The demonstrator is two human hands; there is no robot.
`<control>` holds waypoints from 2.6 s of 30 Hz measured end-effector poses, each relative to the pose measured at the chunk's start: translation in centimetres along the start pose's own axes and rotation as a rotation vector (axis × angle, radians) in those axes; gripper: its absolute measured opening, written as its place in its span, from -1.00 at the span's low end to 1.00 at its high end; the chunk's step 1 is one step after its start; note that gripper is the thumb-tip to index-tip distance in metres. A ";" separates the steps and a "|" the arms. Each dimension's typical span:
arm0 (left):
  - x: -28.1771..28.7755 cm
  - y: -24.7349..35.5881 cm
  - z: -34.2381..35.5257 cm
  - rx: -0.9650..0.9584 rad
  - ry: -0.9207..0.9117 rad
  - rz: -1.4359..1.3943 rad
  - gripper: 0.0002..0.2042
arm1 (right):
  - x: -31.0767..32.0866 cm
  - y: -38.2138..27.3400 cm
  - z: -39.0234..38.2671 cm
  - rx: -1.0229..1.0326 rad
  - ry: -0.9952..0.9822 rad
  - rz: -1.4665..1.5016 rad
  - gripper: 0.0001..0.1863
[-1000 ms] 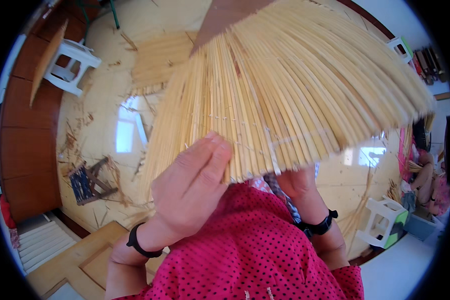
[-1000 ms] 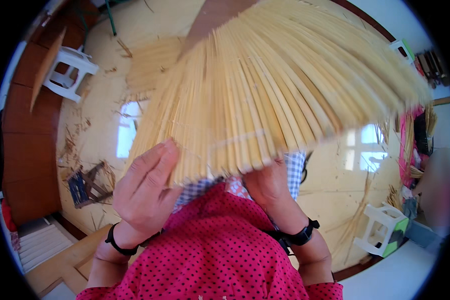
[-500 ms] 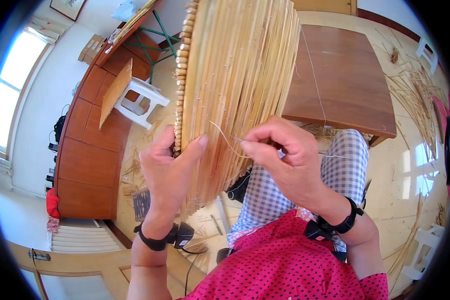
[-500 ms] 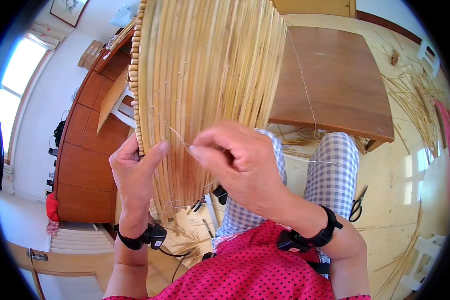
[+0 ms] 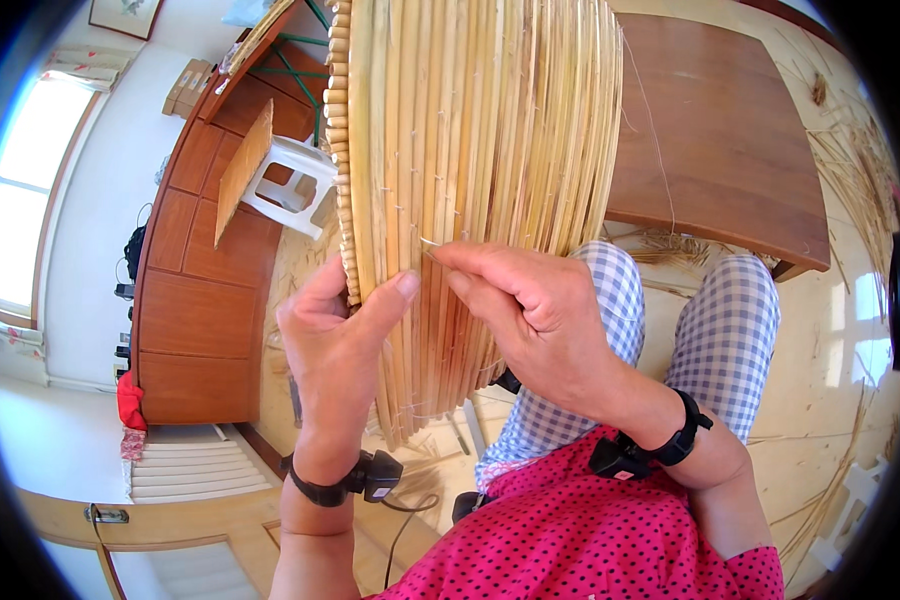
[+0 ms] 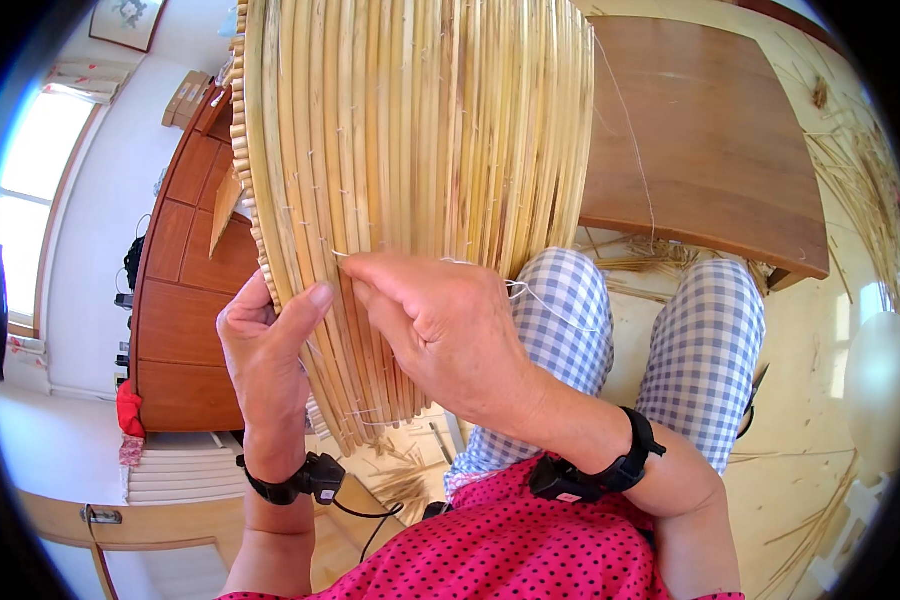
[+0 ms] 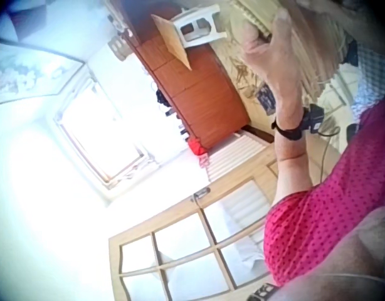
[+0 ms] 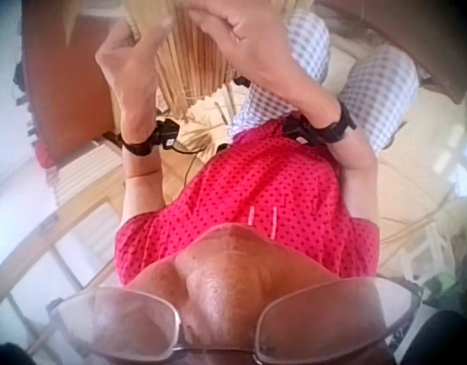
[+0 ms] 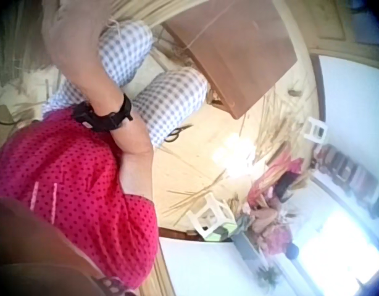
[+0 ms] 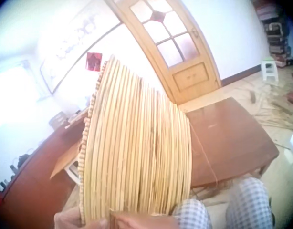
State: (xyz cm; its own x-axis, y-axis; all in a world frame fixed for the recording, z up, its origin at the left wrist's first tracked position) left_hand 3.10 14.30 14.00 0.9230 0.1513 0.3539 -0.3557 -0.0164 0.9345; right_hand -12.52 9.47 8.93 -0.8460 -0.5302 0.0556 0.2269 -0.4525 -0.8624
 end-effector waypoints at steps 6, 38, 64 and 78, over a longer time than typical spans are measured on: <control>-0.2 -0.2 0.6 0.022 -0.001 -0.006 -0.70 | 0.3 1.2 0.3 -0.043 0.025 0.049 -0.77; -1.2 0.5 0.4 0.014 -0.002 -0.012 -0.72 | 1.2 -0.2 0.2 -0.215 -0.039 0.026 -0.76; -3.2 1.9 -1.9 -0.017 -0.010 0.232 -0.85 | 3.0 -2.4 -1.9 -0.241 0.009 -0.104 -0.84; -12.6 4.0 -12.9 -0.721 -0.148 0.628 -0.63 | 4.0 0.8 -21.4 -0.367 -0.151 -0.382 -0.74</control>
State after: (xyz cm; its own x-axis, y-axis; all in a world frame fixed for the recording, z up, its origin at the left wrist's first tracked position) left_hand -11.87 25.08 12.75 0.5255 0.1948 0.8282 -0.7497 0.5662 0.3426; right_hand -26.00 22.34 -2.28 -0.7507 -0.4864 0.4470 -0.2886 -0.3671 -0.8843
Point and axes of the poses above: each hand's wrist, its own z-axis towards the middle knuckle, its own x-axis out of the back of the hand, y = z × x, the point moved 8 cm from there along z, towards the middle knuckle, and after that the axes turned 15 degrees about -y, right-handed, at the moved point
